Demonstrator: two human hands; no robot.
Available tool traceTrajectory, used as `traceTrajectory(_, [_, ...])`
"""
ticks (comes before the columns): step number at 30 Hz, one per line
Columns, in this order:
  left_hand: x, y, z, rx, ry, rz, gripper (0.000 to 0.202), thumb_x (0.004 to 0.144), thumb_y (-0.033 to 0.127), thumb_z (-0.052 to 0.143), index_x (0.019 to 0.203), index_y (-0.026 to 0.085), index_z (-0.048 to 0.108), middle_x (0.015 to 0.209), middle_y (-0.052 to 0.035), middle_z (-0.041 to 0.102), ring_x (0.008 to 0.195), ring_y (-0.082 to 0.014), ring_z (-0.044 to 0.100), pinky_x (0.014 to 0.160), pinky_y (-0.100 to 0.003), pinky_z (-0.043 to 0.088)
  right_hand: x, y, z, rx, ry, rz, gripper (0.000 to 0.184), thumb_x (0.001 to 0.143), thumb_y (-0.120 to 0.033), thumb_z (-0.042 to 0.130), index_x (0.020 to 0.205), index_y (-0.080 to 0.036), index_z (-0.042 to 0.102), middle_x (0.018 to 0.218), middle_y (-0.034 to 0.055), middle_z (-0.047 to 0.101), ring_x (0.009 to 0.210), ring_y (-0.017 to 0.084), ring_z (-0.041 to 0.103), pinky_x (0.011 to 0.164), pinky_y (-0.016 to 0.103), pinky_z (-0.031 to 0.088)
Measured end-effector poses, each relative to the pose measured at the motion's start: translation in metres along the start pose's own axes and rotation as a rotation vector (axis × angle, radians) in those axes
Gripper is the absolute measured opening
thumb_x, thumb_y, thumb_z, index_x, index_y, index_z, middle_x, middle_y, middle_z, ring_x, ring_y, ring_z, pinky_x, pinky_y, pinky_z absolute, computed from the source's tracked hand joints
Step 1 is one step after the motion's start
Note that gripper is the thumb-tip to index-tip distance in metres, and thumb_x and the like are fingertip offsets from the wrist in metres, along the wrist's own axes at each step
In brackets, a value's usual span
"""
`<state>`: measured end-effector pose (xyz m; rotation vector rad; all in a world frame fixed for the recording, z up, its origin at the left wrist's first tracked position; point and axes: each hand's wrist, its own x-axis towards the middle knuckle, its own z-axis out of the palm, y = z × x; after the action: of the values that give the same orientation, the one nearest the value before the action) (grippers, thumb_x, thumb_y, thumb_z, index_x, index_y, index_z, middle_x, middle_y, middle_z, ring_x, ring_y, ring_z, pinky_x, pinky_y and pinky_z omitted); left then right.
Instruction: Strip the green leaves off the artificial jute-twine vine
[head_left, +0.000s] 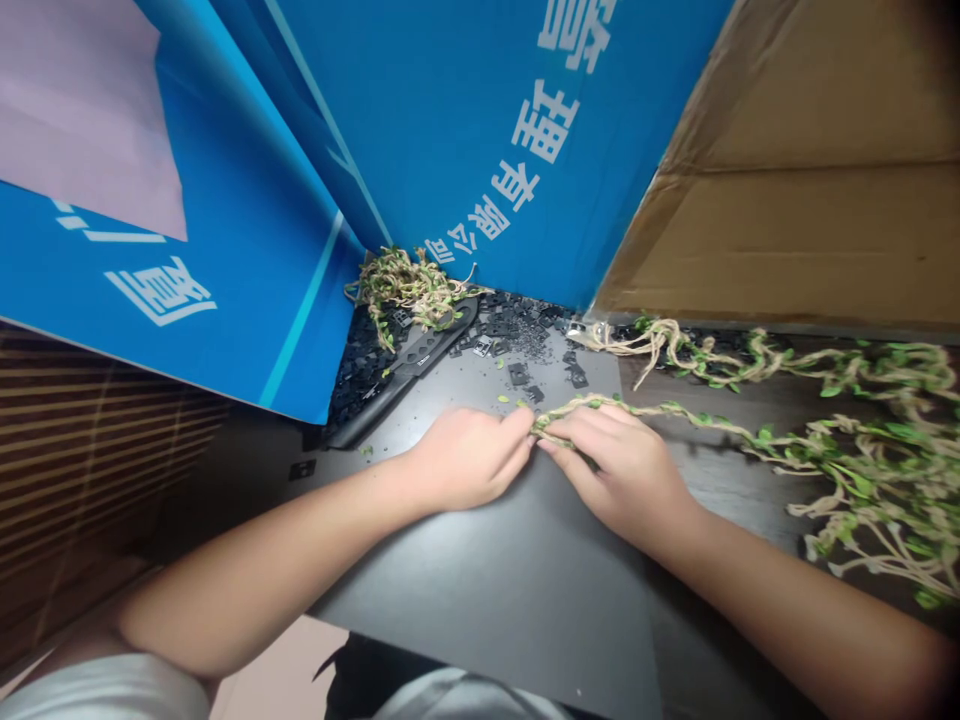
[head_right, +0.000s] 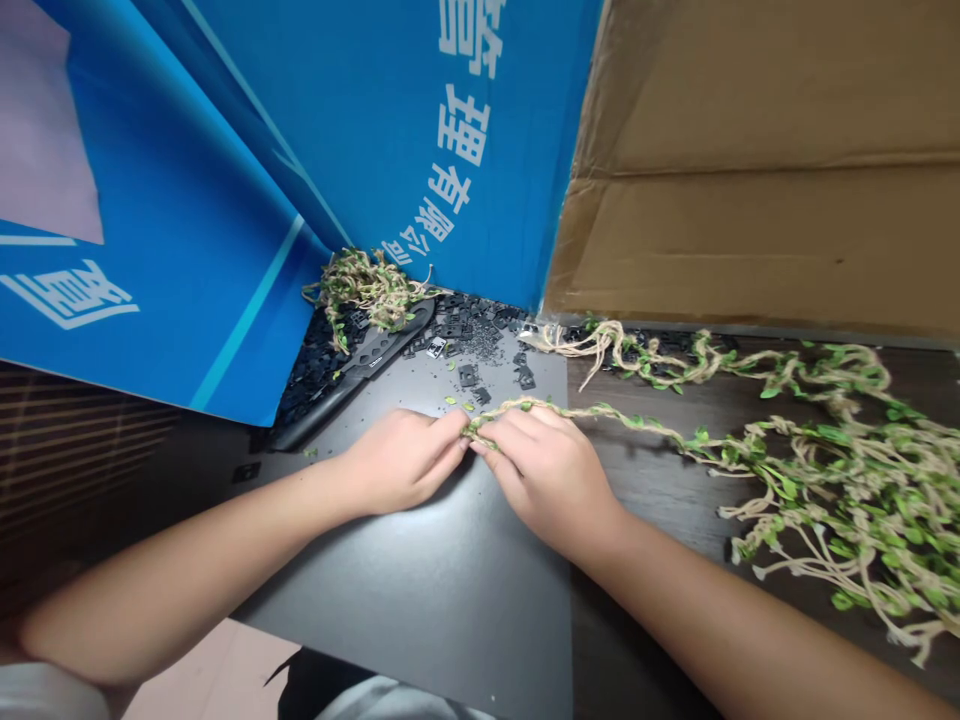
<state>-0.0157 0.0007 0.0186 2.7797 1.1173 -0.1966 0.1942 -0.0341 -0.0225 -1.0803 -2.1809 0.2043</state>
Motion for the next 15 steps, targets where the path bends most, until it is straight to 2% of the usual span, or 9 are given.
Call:
traceTrajectory(5, [0.0002, 0.0004, 0.0002, -0.011, 0.013, -0.013, 0.028, 0.107, 0.038, 0.027, 0.107, 0.021, 0.049, 0.068, -0.0014, 0.067, 0.059, -0.0235, 0.066, 0.053, -0.03, 0.037, -0.0022, 0.0013, 0.0005, -0.007, -0.02, 0.0, 0.021, 0.096, -0.011, 0.053, 0.11, -0.019, 0.066, 0.094, 0.0036, 0.074, 0.085, 0.02, 0.064, 0.079, 0.034, 0.047])
traceTrajectory(9, [-0.0004, 0.0001, 0.0019, -0.018, 0.036, -0.014, 0.026, 0.107, 0.038, 0.029, 0.106, 0.02, 0.049, 0.068, -0.0015, 0.067, 0.058, -0.0218, 0.065, 0.052, -0.029, 0.034, -0.0038, -0.0006, 0.0001, -0.022, -0.044, 0.042, 0.027, 0.09, -0.008, 0.051, 0.11, -0.018, 0.067, 0.08, 0.0024, 0.069, 0.074, 0.02, 0.061, 0.071, 0.034, 0.044])
traceTrajectory(12, [-0.0004, -0.0004, 0.0027, -0.013, 0.052, -0.005, 0.026, 0.107, 0.038, 0.029, 0.106, 0.021, 0.048, 0.067, -0.0012, 0.067, 0.057, -0.022, 0.064, 0.051, -0.029, 0.033, -0.002, -0.0026, -0.0008, -0.022, -0.039, 0.049, 0.022, 0.092, -0.012, 0.053, 0.109, -0.019, 0.067, 0.074, 0.0007, 0.066, 0.069, 0.019, 0.058, 0.07, 0.034, 0.042])
traceTrajectory(15, [-0.0003, -0.0008, 0.0025, -0.005, 0.047, 0.004, 0.025, 0.107, 0.037, 0.029, 0.106, 0.021, 0.048, 0.066, -0.0009, 0.066, 0.055, -0.0224, 0.064, 0.051, -0.029, 0.033, 0.0013, -0.0032, -0.0015, 0.02, -0.02, 0.033, 0.009, 0.098, -0.021, 0.057, 0.101, -0.019, 0.066, 0.085, 0.0032, 0.069, 0.08, 0.019, 0.061, 0.079, 0.035, 0.045])
